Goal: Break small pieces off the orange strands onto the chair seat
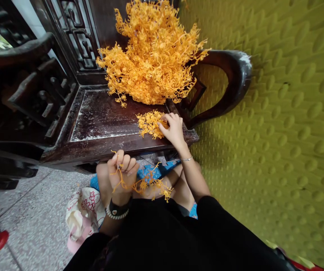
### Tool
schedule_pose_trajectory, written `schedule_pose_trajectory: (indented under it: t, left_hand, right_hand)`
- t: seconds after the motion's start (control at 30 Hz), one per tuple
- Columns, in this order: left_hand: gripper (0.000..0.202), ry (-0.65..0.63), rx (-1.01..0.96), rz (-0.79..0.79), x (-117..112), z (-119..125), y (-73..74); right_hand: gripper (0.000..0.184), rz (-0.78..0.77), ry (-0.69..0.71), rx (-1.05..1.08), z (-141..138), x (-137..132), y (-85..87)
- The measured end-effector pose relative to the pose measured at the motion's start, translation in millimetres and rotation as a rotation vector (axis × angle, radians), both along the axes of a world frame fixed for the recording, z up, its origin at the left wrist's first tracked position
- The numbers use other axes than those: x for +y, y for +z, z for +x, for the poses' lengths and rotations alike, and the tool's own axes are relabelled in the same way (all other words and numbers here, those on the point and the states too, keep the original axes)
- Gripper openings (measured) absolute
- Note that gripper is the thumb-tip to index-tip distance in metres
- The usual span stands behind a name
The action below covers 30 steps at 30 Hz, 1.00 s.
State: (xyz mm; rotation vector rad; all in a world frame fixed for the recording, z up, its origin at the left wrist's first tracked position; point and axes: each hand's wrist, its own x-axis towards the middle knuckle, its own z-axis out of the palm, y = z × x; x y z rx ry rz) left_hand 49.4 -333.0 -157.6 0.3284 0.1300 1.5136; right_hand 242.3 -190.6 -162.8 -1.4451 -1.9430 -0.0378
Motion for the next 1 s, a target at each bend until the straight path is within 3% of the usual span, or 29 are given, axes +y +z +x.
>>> schedule_pose_trajectory:
  t: [0.1,0.17,0.23,0.3,0.4,0.5,0.57,0.67,0.8,0.9,1.0]
  left_hand:
    - [0.045,0.010,-0.005,0.048,8,-4,3.6]
    - [0.045,0.022,-0.010,0.076,13,-7,6.6]
    - [0.044,0.042,-0.008,0.092,17,-10,9.4]
    - [0.044,0.075,0.009,0.090,21,-12,11.5]
    - [0.043,0.126,0.042,0.048,25,-14,12.2]
    - [0.040,0.141,0.038,-0.014,31,-14,9.9]
    - [0.039,0.141,0.000,-0.054,35,-13,7.5]
    - [0.038,0.130,-0.085,-0.098,39,-12,4.0]
    - [0.038,0.069,-0.125,-0.132,39,-15,-0.6]
    - [0.041,0.048,-0.058,-0.182,35,-24,-8.5]
    - [0.059,0.071,0.107,-0.275,32,-38,-22.8]
  right_hand:
    - [0.019,-0.013,0.084,0.123,-1,-10,0.4]
    - [0.020,-0.047,0.141,0.330,-5,-25,4.8]
    - [0.026,-0.138,0.264,0.578,-10,-45,12.3]
    - [0.030,-0.271,0.456,0.692,-16,-68,20.3]
    - [0.024,-0.410,0.740,0.549,-24,-96,25.9]
    - [0.041,-0.471,0.907,0.348,-29,-108,20.7]
    - [0.043,-0.488,0.929,0.231,-30,-110,14.2]
    - [0.024,-0.496,0.906,0.180,-32,-110,5.6]
    - [0.008,-0.536,0.863,0.311,-37,-114,0.3]
    - [0.012,-0.573,0.846,0.473,-39,-117,-0.1]
    - [0.019,-0.621,0.842,0.616,-39,-118,0.7]
